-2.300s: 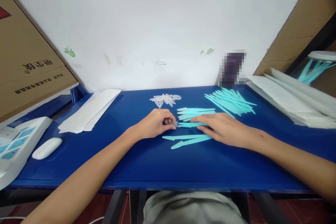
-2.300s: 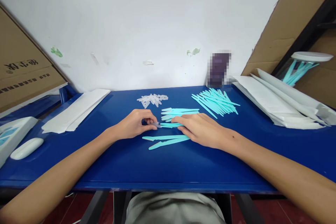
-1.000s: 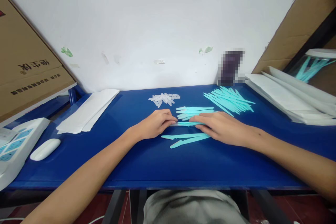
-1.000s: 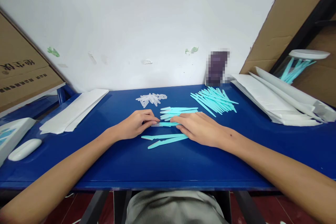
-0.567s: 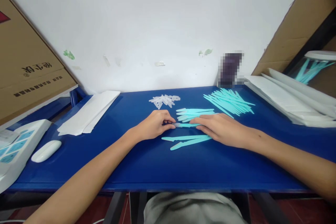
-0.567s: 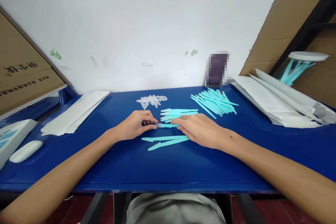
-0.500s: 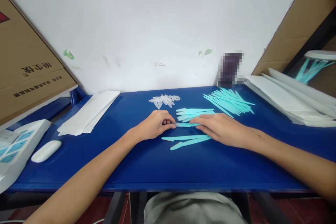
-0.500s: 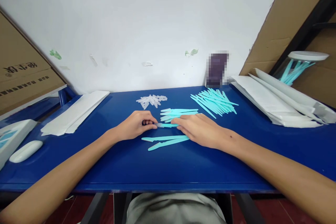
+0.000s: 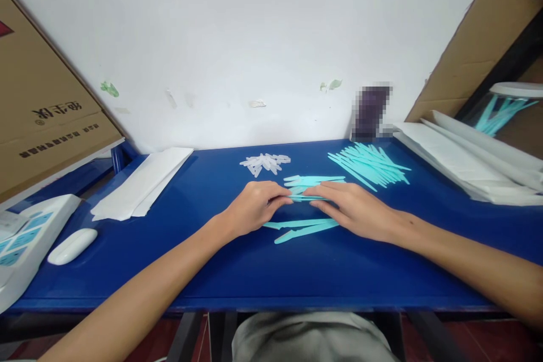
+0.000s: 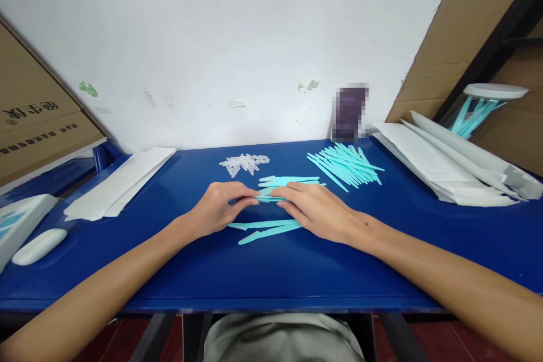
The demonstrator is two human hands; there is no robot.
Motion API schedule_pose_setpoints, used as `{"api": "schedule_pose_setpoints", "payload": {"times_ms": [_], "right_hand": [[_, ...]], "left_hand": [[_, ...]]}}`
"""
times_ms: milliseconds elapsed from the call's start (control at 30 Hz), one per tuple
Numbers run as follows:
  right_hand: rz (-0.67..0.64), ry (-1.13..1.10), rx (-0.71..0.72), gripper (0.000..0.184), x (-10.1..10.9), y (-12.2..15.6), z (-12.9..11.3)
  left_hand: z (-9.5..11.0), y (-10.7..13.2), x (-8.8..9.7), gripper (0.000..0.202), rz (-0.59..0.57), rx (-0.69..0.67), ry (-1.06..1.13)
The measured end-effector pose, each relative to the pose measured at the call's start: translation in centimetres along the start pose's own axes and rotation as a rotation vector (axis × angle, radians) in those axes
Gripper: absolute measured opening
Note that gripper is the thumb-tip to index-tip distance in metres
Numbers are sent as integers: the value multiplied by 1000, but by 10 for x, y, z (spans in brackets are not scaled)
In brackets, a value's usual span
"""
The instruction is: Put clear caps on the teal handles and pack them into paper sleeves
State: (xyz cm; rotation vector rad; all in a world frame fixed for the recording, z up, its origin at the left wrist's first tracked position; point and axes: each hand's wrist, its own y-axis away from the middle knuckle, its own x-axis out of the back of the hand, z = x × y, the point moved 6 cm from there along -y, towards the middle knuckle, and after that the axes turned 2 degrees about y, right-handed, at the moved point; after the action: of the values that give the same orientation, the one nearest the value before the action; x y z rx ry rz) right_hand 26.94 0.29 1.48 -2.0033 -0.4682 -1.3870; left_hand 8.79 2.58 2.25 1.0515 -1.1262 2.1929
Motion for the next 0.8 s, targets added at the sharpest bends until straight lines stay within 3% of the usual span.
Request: {"api": "schedule_pose_setpoints", "payload": {"times_ms": [167,367,467,567,667,800], "right_hand": [[51,7,35,35,3,1,-3],[225,222,162,34,7,6,-9],[207,272,158,35,6,2,-4],[132,269,57,37,6,-7,12],[115,256,-45,37,10,-14,28],[64,261,-25,37,5,-17,34]], "left_hand": [[7,0,4,20,85,32,102],[-7,0,-1,24,117,337,571],[-17,-1,-8,32,64,399,646],[-30,-4,-7,44,42,399,531],[-38,-5,4,44,54,350,227],[-43,-4,12,40,-10,260,-127]]}}
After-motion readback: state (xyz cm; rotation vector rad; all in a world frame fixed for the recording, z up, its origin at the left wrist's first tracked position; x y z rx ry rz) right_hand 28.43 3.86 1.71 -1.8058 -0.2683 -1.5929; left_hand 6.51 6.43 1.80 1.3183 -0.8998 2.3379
